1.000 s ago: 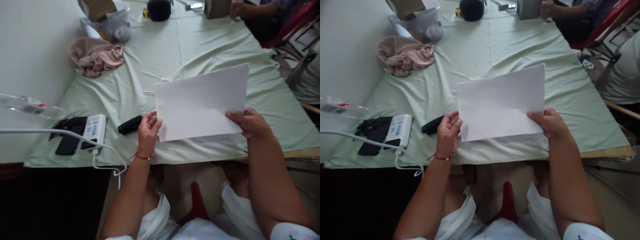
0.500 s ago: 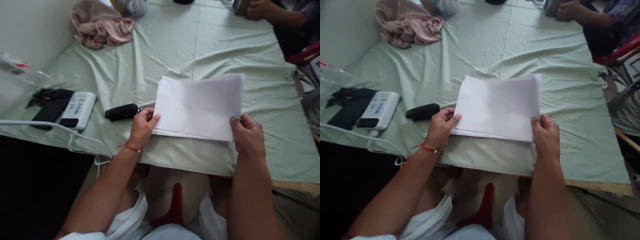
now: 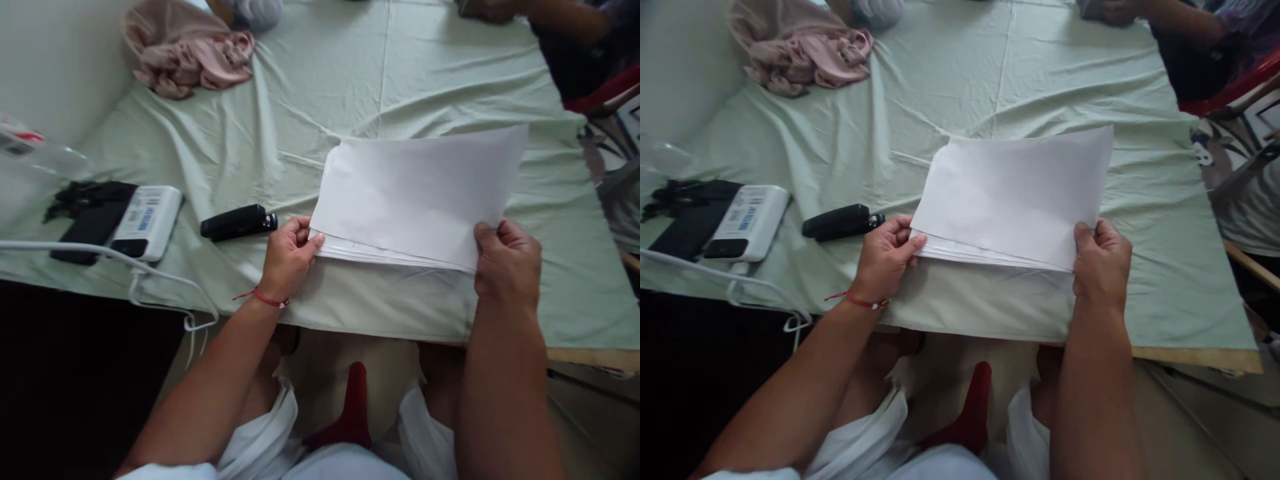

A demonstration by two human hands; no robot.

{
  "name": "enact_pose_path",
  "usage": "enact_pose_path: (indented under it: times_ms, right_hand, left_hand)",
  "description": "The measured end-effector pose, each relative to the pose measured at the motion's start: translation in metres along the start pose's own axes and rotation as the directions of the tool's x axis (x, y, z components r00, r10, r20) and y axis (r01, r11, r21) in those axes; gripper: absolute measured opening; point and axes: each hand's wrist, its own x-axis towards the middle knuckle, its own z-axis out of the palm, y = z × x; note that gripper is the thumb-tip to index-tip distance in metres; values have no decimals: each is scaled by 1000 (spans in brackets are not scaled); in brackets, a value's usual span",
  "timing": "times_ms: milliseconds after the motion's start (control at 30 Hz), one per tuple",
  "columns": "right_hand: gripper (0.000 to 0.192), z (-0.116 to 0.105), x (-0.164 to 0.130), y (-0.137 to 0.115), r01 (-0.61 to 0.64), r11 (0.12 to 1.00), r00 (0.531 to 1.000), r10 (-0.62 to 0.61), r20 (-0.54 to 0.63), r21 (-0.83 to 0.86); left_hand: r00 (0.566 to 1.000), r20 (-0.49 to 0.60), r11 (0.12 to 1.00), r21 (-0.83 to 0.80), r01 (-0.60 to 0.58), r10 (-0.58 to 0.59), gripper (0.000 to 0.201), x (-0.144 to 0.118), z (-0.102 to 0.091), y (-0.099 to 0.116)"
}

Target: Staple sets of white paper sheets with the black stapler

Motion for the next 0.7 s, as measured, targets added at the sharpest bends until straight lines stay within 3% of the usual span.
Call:
enact_pose_path:
  times_ms: [100,233,400,567,700]
  right_hand:
    - [9,3,-1,-1,-1,1000,1000,1,22,17]
    - [11,3,-2,-2,-34,998,999,32,42,57]
    - [15,-2,-1,-3,-81,992,996,77,46,98]
    - [18,-4,0,-4,-128,983,990,118,78,134]
    - [18,-5,-1,-7,-131,984,986,116,121,118]
  left_hand:
    - [995,-95,1000,-7,-23,22,27,2,0,-3]
    - [984,-168,998,-19,-57,53,37,6,2,-3]
    - [985,-162,997,-29,-73,67,45,6,1,-7]
    - [988,-157,992,-120,-27,8,47,7,1,-5]
    - [997,-59,962,-271,37,-54,50,10,-2,5]
